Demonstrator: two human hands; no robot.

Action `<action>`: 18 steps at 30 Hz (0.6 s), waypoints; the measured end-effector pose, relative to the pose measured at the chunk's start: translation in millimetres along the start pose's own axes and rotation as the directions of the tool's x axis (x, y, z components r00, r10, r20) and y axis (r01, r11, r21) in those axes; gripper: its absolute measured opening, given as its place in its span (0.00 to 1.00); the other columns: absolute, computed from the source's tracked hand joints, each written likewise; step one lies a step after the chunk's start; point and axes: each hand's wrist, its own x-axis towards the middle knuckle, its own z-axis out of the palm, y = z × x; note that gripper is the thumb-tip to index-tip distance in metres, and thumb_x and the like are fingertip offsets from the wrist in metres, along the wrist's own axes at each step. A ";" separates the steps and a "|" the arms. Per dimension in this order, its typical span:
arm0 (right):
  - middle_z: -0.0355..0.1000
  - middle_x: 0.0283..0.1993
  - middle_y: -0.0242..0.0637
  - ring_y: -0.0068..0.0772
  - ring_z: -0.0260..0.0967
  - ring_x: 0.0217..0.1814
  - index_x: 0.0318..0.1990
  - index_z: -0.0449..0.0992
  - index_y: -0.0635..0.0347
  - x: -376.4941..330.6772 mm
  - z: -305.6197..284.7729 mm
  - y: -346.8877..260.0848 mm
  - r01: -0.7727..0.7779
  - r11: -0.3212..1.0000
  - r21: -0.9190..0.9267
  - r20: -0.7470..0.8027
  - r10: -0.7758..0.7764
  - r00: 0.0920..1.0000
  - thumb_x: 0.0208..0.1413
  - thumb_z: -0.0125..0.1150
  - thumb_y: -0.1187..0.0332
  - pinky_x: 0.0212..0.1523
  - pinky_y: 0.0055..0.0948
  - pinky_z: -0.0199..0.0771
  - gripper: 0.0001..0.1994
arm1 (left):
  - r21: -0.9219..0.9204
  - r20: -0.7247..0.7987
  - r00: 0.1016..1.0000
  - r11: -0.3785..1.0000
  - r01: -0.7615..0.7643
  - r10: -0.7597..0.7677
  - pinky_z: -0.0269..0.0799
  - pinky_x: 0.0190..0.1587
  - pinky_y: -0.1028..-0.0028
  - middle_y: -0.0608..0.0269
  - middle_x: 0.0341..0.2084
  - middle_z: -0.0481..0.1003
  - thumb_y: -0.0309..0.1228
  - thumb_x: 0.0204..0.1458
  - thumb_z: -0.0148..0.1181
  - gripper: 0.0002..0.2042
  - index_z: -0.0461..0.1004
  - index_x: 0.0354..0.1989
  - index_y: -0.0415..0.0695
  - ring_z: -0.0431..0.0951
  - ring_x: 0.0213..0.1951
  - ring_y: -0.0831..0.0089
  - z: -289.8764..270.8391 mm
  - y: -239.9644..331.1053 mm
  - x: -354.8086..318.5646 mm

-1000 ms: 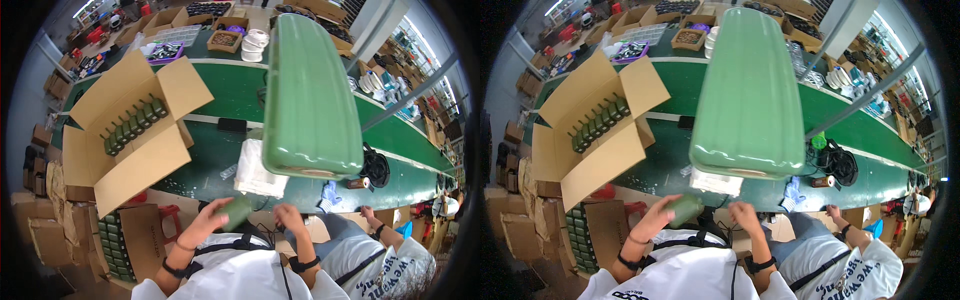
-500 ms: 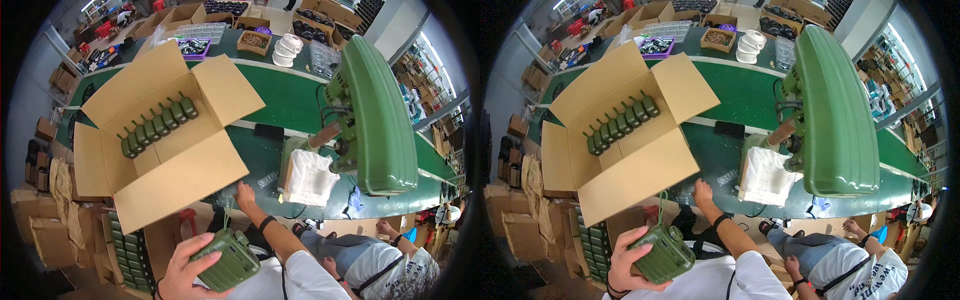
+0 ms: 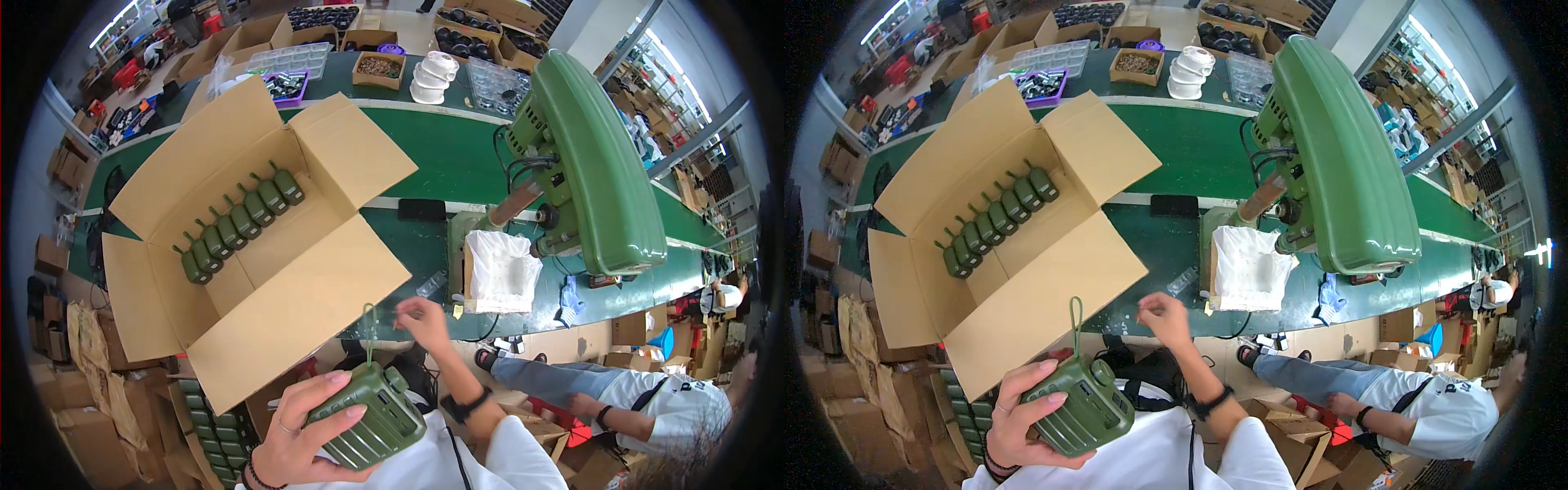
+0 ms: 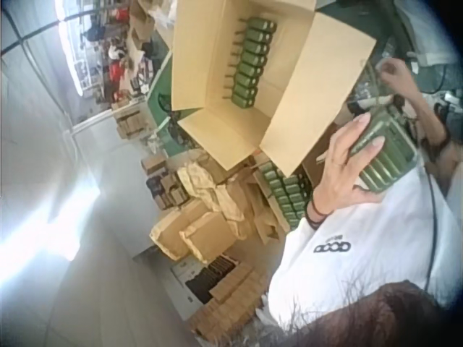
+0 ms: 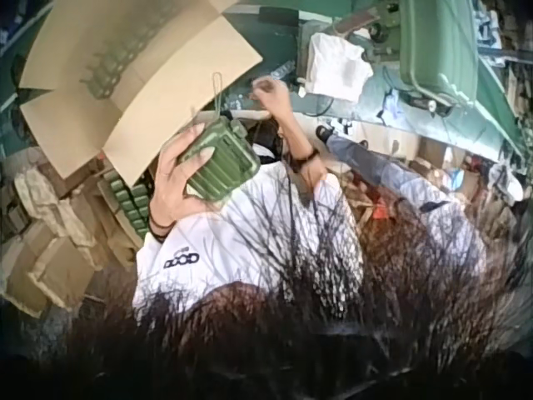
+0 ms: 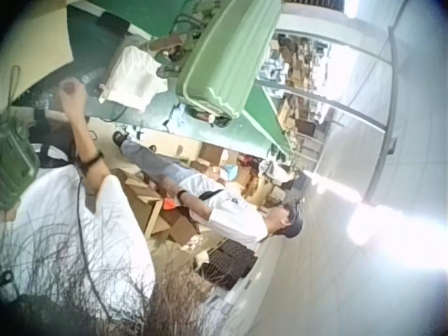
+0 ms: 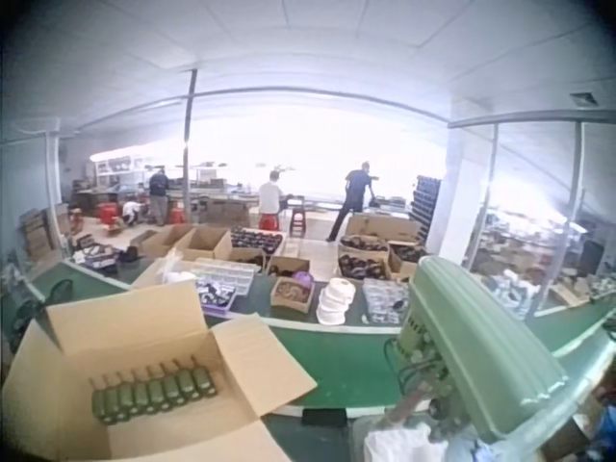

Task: Assembling small plastic containers using a press/drill machine and packing them into a cardboard box on an assembly line.

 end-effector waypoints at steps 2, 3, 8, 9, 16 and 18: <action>0.82 0.39 0.46 0.36 0.83 0.40 0.47 0.78 0.70 -43.1 -16.7 -69.9 -0.002 0.919 0.395 -0.065 0.030 0.997 0.63 0.65 0.75 0.42 0.30 0.85 0.09 | -0.015 -0.051 0.998 0.999 0.035 -0.036 0.76 0.58 0.57 0.44 0.63 0.68 0.39 0.35 0.85 0.39 0.75 0.60 0.44 0.75 0.58 0.48 1.2 -2.7 1.5; 0.81 0.39 0.45 0.37 0.83 0.41 0.47 0.78 0.70 -68.4 -28.5 -109.2 0.053 0.893 0.447 -0.147 0.015 0.989 0.66 0.63 0.74 0.41 0.31 0.86 0.08 | -0.019 -0.048 0.999 1.000 0.024 -0.025 0.76 0.58 0.57 0.44 0.63 0.68 0.39 0.35 0.85 0.39 0.75 0.60 0.44 0.75 0.58 0.48 1.6 -3.6 4.0; 0.80 0.41 0.52 0.45 0.84 0.44 0.45 0.75 0.73 -137.4 -23.4 -182.2 0.518 0.659 0.545 -0.329 -0.399 0.856 0.59 0.67 0.84 0.46 0.41 0.90 0.09 | 0.066 0.031 0.999 0.998 -0.017 0.015 0.76 0.59 0.53 0.41 0.64 0.66 0.38 0.30 0.86 0.43 0.74 0.60 0.44 0.74 0.59 0.45 11.2 -17.1 19.4; 0.80 0.41 0.52 0.45 0.84 0.44 0.45 0.75 0.73 -138.0 -19.1 -181.8 0.525 0.657 0.541 -0.342 -0.398 0.851 0.59 0.67 0.84 0.46 0.41 0.90 0.09 | 0.079 0.030 0.999 0.997 -0.026 0.023 0.76 0.59 0.54 0.41 0.64 0.66 0.38 0.30 0.86 0.42 0.74 0.60 0.44 0.73 0.59 0.45 13.1 -17.8 21.7; 0.80 0.41 0.54 0.45 0.84 0.45 0.45 0.75 0.74 -139.5 -19.5 -179.1 0.606 0.720 0.338 -0.320 -0.517 0.794 0.56 0.66 0.89 0.49 0.40 0.90 0.11 | 0.127 0.040 0.997 0.989 -0.078 0.073 0.76 0.58 0.55 0.41 0.64 0.67 0.37 0.30 0.85 0.41 0.75 0.59 0.43 0.73 0.59 0.46 17.3 -15.5 31.4; 0.80 0.41 0.54 0.44 0.84 0.44 0.45 0.76 0.73 -140.3 -17.6 -181.8 0.605 0.714 0.352 -0.362 -0.493 0.791 0.56 0.67 0.88 0.47 0.38 0.89 0.11 | 0.144 0.028 0.995 0.985 -0.099 0.096 0.76 0.58 0.55 0.42 0.63 0.67 0.37 0.30 0.85 0.40 0.76 0.58 0.43 0.73 0.59 0.47 18.7 -14.1 32.6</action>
